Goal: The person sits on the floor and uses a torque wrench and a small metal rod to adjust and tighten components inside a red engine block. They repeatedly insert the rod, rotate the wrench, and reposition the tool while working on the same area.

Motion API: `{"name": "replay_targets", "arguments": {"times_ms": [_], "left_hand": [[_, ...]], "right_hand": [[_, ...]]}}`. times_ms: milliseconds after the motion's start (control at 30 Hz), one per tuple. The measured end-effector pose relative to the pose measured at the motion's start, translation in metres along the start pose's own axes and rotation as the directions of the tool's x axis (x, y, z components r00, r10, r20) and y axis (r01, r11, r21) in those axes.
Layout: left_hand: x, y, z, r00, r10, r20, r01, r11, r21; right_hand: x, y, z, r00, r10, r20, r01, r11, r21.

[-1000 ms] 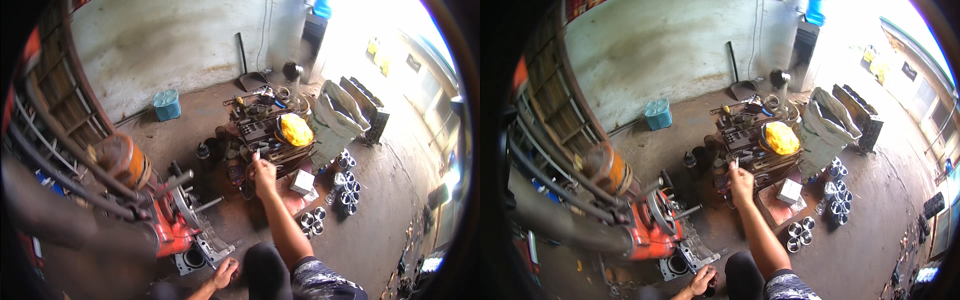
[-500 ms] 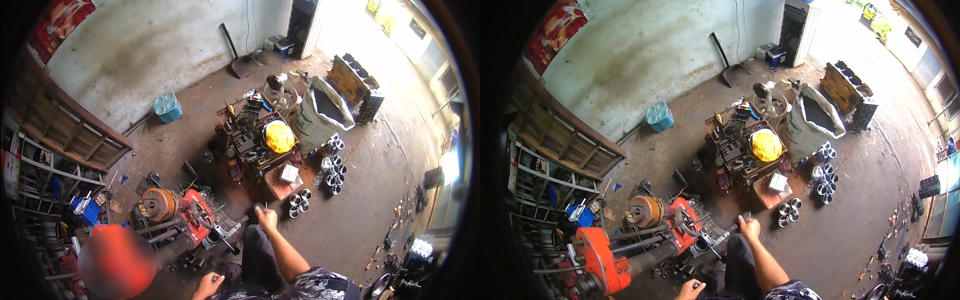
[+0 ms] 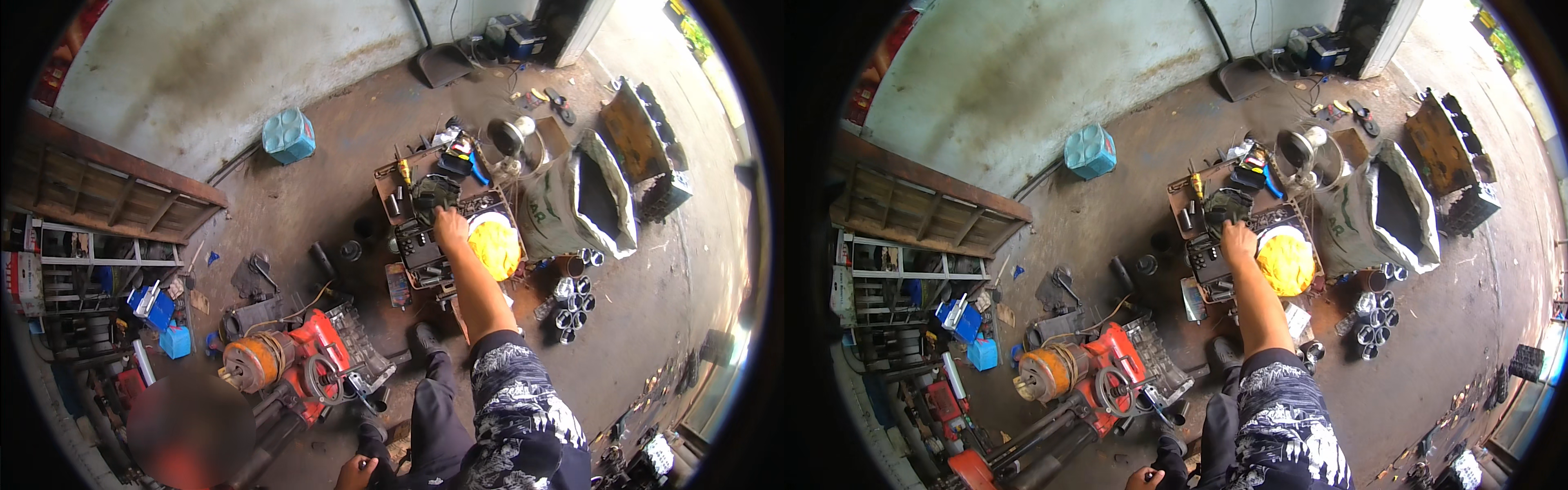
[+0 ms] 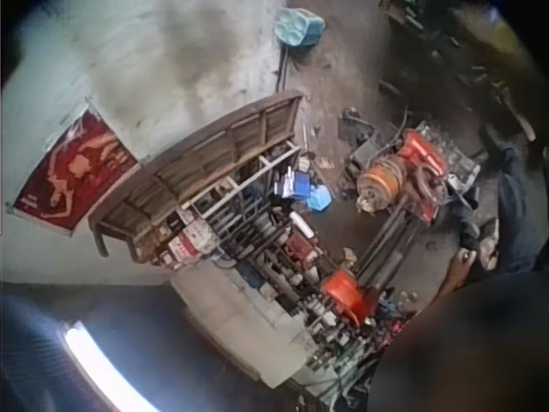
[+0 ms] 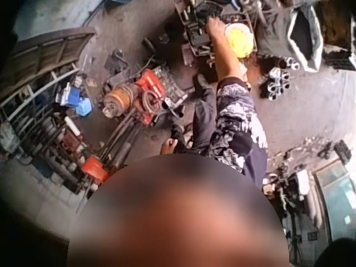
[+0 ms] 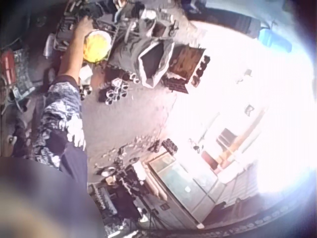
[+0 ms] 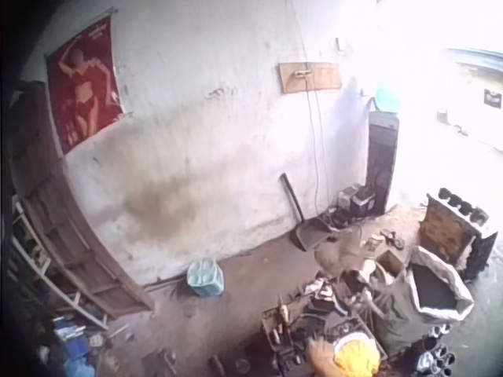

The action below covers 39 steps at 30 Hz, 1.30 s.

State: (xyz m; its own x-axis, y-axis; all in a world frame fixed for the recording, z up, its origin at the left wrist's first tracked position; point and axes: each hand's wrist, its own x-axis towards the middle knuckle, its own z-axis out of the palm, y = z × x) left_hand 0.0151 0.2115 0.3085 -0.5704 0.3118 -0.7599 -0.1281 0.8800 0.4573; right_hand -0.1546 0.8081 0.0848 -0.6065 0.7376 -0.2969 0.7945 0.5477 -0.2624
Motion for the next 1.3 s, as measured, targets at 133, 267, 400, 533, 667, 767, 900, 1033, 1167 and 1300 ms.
{"name": "replay_targets", "arguments": {"times_ms": [133,267,400,533,667,767,900,1033,1167,1300], "left_hand": [[0.007,0.020,0.004,0.997,-0.076,0.026,0.075,0.996,0.042],[0.015,0.025,0.003,0.995,-0.096,0.032,0.094,0.994,0.064],[0.020,0.022,0.000,0.992,-0.127,0.013,0.125,0.988,0.087],[0.032,0.010,0.001,0.977,-0.208,0.050,0.196,0.965,0.172],[0.036,0.005,0.003,0.970,-0.228,0.079,0.216,0.966,0.139],[0.035,0.010,0.003,0.969,-0.236,0.080,0.226,0.968,0.111],[0.036,0.022,-0.001,0.955,-0.278,0.104,0.264,0.956,0.130],[0.038,0.032,0.000,0.953,-0.272,0.130,0.253,0.957,0.143],[0.037,0.038,0.001,0.950,-0.284,0.132,0.270,0.956,0.113],[0.036,0.041,0.002,0.958,-0.260,0.123,0.253,0.965,0.072]], "right_hand": [[0.030,0.022,0.012,0.994,0.058,0.091,-0.051,0.995,-0.082],[0.050,0.034,0.007,0.990,-0.058,0.130,0.082,0.979,-0.184],[0.085,0.010,-0.032,0.932,-0.323,-0.167,0.299,0.942,-0.152],[0.118,-0.029,-0.089,0.937,-0.343,-0.060,0.325,0.924,-0.202],[0.129,-0.048,-0.129,0.901,-0.413,-0.132,0.381,0.899,-0.214],[0.130,-0.051,-0.137,0.881,-0.443,-0.167,0.408,0.889,-0.207],[0.121,-0.037,-0.123,0.879,-0.435,-0.194,0.405,0.897,-0.177],[0.104,-0.009,-0.095,0.934,-0.348,-0.081,0.326,0.923,-0.205],[0.080,0.028,-0.050,0.969,-0.239,0.069,0.246,0.960,-0.131],[0.023,0.067,0.020,0.970,-0.217,-0.106,0.225,0.971,0.076]]}}
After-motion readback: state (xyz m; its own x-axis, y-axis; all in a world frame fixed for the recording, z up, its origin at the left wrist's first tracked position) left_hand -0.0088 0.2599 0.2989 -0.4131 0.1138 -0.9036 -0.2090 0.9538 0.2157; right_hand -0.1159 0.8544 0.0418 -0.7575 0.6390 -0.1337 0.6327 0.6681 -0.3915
